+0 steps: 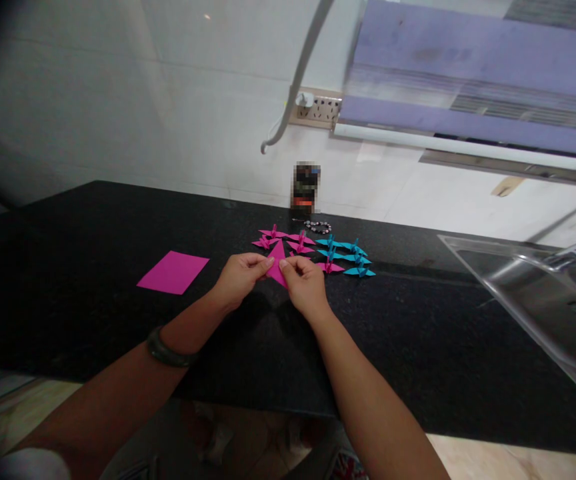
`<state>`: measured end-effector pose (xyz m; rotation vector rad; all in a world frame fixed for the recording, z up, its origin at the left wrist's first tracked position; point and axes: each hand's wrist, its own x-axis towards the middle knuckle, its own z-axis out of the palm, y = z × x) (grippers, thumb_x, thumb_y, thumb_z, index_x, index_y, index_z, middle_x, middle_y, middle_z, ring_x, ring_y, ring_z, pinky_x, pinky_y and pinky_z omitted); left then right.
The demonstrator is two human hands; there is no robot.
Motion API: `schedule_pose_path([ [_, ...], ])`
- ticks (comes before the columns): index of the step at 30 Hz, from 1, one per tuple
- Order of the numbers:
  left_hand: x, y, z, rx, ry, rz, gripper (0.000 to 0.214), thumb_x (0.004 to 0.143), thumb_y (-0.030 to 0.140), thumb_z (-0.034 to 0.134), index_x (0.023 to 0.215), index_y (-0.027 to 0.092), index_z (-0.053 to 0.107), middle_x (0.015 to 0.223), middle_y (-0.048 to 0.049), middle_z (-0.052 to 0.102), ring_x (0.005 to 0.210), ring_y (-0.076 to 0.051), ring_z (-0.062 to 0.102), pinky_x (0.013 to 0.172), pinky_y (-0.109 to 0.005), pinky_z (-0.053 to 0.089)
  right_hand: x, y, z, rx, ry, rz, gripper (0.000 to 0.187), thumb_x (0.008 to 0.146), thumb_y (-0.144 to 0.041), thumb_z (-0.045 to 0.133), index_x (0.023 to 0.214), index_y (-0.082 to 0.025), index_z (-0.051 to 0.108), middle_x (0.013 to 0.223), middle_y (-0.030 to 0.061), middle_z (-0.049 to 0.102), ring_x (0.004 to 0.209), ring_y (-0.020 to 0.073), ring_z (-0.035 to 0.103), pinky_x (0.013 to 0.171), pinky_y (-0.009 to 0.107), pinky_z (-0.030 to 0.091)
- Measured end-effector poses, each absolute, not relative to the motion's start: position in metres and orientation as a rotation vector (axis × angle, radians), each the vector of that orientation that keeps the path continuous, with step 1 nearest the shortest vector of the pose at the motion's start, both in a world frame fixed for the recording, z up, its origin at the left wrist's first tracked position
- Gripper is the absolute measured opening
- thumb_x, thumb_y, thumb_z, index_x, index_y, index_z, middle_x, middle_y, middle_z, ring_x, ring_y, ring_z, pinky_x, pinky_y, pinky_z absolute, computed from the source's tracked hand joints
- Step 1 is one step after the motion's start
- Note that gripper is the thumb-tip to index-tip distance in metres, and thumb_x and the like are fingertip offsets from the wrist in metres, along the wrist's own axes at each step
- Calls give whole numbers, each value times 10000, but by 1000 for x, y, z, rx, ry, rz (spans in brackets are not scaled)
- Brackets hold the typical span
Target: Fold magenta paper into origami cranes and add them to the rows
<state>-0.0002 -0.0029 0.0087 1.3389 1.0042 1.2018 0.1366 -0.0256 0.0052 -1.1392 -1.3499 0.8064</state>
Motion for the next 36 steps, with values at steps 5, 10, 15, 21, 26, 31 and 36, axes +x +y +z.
schedule_pose_path([
  [5,0,-5,12,1056,902,1170,259,567,345,724,674,128,631,628,-16,596,599,-102,549,624,-248,445,135,-24,3,-1137,-1202,801,228,711,-379,574,695,-153,595,566,-28,496,494,86,395,482,215,323],
  [10,-3,-4,12,1277,872,1171,200,602,314,699,665,133,646,622,-20,610,584,-104,533,600,-240,431,133,-24,7,-1040,-1121,970,256,651,-384,645,786,-172,595,687,-4,583,568,102,494,537,226,403],
  [15,-4,-3,10,1464,874,1091,174,612,303,682,639,133,654,597,-22,617,557,-113,524,569,-243,417,136,-21,5,-1085,-1091,907,253,643,-403,658,675,-154,628,650,12,601,569,112,505,568,250,420],
  [21,-5,-4,13,1438,852,1026,140,614,275,679,640,139,666,584,-21,626,541,-110,529,562,-243,418,137,-18,2,-1045,-954,1083,299,680,-448,617,639,-152,631,551,7,583,467,113,487,483,256,393],
  [26,-6,-5,16,1451,862,1016,145,597,284,689,614,142,665,563,-22,613,534,-113,520,548,-242,410,141,-18,9,-1058,-855,1163,371,682,-504,586,665,-137,635,542,21,589,440,111,482,452,250,396],
  [31,-8,-4,16,1353,866,1051,161,601,289,690,612,132,653,564,-23,602,533,-106,517,555,-239,408,151,-16,16,-1048,-798,1158,547,730,-642,402,778,-144,624,559,18,560,425,86,447,400,211,377],
  [36,-8,-4,14,1278,827,1004,174,600,285,703,623,124,639,577,-20,594,544,-95,523,575,-237,417,144,-19,9,-1029,-1070,1102,297,626,-430,671,605,-158,555,549,-24,523,465,73,448,449,199,381],
])
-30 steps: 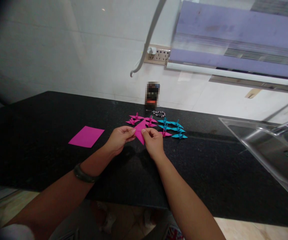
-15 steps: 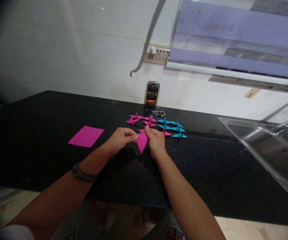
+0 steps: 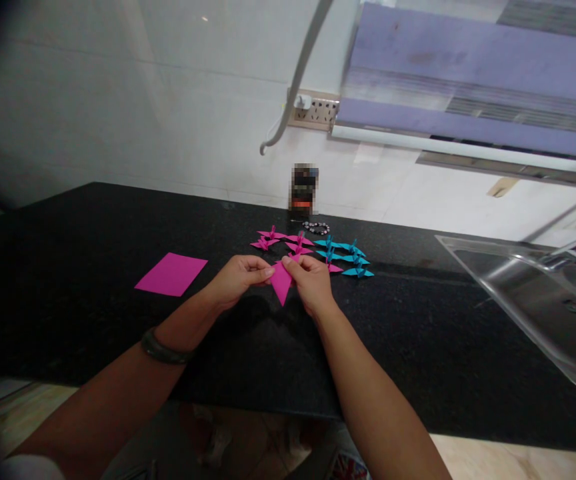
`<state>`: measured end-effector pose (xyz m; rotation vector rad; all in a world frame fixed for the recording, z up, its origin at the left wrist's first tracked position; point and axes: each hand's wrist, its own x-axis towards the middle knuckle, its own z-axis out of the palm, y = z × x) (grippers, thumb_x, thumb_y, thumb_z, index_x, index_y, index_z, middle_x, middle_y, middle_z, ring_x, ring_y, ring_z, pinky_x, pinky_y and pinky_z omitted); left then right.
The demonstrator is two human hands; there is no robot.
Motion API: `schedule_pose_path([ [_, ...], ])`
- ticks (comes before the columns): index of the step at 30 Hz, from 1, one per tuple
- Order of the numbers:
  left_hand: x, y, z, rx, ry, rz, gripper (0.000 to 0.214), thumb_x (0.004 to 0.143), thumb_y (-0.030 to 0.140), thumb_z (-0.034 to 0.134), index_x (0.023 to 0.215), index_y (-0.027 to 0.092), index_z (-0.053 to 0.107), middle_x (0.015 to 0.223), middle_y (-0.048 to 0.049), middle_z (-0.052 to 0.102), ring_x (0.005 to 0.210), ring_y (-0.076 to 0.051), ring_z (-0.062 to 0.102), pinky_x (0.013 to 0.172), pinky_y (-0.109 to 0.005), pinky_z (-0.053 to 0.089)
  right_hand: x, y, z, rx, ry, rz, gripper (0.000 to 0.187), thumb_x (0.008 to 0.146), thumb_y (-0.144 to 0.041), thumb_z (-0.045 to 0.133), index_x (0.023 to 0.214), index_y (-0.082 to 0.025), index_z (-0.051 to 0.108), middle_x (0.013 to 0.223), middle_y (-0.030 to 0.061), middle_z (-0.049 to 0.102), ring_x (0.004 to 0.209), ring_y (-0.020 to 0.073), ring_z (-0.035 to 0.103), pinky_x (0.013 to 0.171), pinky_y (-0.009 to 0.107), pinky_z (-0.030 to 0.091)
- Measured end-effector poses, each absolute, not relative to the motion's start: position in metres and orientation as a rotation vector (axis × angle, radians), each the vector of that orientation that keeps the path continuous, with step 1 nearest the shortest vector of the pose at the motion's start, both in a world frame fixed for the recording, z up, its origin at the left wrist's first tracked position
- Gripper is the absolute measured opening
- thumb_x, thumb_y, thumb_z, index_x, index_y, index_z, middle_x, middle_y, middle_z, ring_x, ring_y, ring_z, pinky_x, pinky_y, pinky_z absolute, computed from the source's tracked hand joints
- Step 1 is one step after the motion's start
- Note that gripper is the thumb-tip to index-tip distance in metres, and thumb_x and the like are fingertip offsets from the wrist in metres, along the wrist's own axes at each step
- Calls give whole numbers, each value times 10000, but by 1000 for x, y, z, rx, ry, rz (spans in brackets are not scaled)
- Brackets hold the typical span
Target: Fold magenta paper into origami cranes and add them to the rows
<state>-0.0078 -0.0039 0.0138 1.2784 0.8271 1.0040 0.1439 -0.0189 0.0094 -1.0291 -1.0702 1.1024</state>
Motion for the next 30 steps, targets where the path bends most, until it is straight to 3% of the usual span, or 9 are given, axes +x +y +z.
schedule_pose_path([
  [3,-7,-4,11,1194,810,957,195,623,300,694,657,121,625,607,-24,593,569,-95,545,601,-238,435,144,-18,8,-1014,-969,1056,337,693,-464,597,564,-165,509,490,-39,475,418,66,404,422,202,351],
  [6,-7,-3,9,1054,740,915,211,671,330,657,695,129,599,621,-23,586,576,-100,562,617,-258,456,147,-17,10,-1000,-954,1137,322,724,-491,552,688,-172,562,552,-25,512,439,75,430,416,205,364],
  [16,-5,-4,10,877,608,873,128,733,249,598,762,134,549,652,-40,618,582,-135,603,610,-284,477,143,-26,7,-828,-1161,1319,246,651,-348,683,825,-187,614,677,-12,584,526,90,513,465,216,431],
  [30,-6,-2,9,857,637,885,89,755,216,569,768,129,552,629,-30,609,547,-121,590,581,-262,468,142,-26,9,-842,-1204,1281,216,630,-305,704,794,-183,634,649,-12,617,508,91,530,479,229,437],
])
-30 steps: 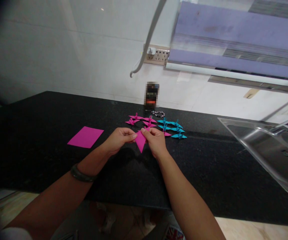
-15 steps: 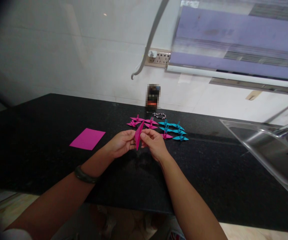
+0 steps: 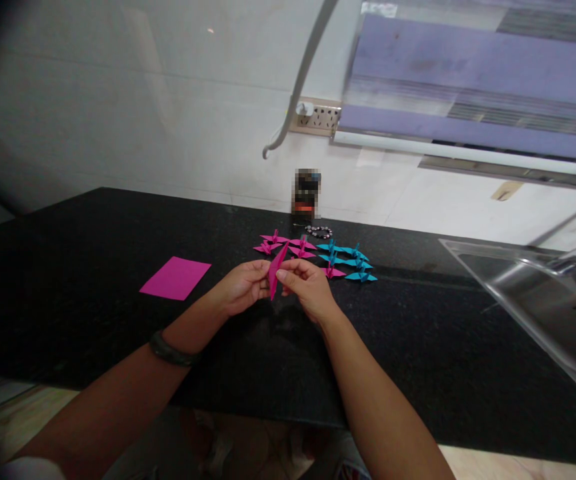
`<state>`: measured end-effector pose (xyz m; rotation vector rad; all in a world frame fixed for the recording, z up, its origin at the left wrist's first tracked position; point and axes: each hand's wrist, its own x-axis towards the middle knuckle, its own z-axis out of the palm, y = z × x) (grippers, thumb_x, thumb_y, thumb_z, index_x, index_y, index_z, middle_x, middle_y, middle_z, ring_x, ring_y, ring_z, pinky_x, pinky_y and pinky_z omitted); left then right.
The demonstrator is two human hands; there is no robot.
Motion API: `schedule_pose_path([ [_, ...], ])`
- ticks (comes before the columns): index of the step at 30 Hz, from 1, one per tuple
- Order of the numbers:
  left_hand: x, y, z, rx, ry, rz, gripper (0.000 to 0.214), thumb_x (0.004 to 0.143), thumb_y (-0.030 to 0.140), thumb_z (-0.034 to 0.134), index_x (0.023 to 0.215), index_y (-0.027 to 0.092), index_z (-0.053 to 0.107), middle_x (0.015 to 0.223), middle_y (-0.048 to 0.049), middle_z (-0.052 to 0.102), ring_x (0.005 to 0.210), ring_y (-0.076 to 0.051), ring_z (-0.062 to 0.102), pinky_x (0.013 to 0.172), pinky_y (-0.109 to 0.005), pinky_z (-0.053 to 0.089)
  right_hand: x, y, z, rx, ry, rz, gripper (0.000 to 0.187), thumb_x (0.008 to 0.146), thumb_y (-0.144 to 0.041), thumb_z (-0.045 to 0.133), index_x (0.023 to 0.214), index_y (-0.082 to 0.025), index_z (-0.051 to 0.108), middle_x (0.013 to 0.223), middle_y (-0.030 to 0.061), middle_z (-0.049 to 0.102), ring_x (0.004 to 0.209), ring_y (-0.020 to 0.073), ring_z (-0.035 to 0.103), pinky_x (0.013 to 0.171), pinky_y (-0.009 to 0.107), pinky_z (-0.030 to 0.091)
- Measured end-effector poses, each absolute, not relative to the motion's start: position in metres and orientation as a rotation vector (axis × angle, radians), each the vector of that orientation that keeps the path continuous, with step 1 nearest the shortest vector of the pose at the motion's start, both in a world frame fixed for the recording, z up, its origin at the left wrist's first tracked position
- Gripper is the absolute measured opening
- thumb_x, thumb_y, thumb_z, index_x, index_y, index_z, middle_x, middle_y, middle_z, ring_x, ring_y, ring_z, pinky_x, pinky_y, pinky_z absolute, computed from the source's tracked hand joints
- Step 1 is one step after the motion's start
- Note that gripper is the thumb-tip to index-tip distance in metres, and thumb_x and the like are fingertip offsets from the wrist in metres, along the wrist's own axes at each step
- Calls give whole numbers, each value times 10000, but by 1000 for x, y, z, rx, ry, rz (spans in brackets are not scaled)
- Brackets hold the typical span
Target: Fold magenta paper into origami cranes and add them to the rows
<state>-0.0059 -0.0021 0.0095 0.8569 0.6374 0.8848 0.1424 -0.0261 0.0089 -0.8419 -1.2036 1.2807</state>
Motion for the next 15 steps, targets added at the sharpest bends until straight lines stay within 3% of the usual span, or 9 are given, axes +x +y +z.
schedule_pose_path([
  [15,-6,0,7,889,659,903,103,756,236,569,761,135,551,634,-24,602,542,-118,584,576,-269,476,142,-27,12,-858,-1237,1257,228,613,-299,711,785,-173,630,651,-12,597,508,83,515,465,217,430],
])
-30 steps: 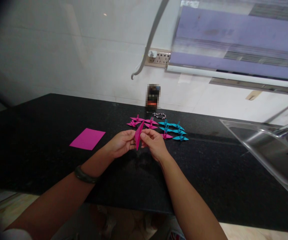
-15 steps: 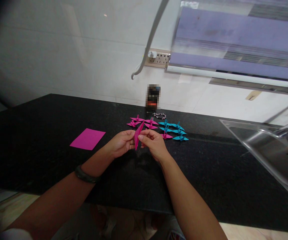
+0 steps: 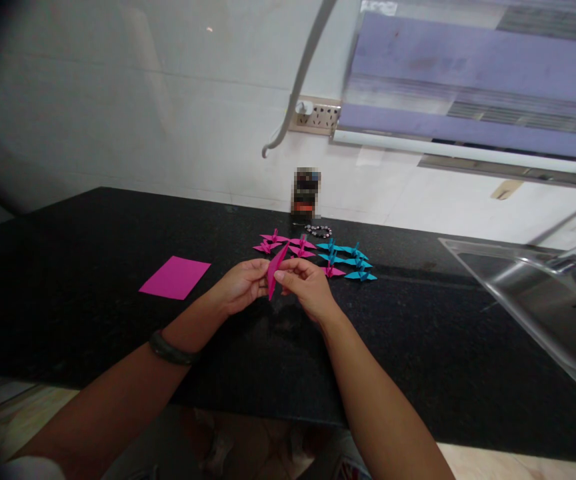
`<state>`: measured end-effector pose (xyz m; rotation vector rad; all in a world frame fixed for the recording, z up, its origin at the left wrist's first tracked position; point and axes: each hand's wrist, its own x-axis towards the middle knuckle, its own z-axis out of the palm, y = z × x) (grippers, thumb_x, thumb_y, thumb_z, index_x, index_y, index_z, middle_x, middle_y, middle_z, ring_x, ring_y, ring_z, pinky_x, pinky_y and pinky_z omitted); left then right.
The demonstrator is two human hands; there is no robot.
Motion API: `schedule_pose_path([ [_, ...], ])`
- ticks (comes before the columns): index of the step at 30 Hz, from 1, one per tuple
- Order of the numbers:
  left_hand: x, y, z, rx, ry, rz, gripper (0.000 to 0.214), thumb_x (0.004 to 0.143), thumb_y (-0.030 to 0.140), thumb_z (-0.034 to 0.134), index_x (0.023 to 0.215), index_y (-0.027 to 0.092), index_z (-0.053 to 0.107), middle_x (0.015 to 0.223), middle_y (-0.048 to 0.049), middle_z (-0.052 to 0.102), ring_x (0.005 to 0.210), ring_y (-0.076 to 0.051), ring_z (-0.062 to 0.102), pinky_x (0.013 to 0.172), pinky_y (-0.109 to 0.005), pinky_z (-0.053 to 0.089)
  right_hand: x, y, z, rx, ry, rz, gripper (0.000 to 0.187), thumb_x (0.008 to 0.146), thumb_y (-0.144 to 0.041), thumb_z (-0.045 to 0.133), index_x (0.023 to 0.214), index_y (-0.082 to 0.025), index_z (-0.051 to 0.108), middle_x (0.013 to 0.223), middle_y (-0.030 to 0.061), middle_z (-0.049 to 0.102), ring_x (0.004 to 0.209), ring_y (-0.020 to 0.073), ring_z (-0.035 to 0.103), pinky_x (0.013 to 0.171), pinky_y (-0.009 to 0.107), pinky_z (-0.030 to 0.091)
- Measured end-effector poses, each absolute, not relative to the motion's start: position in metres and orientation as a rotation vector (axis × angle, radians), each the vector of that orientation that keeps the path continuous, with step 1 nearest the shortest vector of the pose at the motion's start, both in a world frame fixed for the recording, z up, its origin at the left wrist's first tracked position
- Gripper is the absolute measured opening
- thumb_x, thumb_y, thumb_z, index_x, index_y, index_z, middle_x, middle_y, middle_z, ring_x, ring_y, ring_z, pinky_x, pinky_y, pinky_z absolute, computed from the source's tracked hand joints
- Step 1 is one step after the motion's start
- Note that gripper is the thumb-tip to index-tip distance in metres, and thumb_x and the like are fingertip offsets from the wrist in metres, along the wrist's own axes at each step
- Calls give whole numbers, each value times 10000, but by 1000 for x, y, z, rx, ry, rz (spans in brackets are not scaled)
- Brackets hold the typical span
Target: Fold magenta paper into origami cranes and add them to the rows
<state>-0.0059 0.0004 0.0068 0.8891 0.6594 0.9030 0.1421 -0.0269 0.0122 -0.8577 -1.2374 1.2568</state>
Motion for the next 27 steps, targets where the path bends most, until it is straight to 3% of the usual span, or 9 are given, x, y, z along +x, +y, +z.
schedule_pose_path([
  [13,-7,3,4,870,639,910,95,761,220,562,788,129,561,680,-44,614,576,-132,598,601,-289,483,143,-26,10,-857,-1263,1247,245,603,-315,716,795,-185,636,715,5,616,541,93,525,479,228,438],
  [27,-10,2,7,953,704,935,200,681,281,667,788,116,631,653,-24,584,573,-79,539,589,-225,447,145,-21,8,-1041,-1244,1101,191,602,-273,665,749,-168,604,649,-11,606,505,92,498,489,227,403],
])
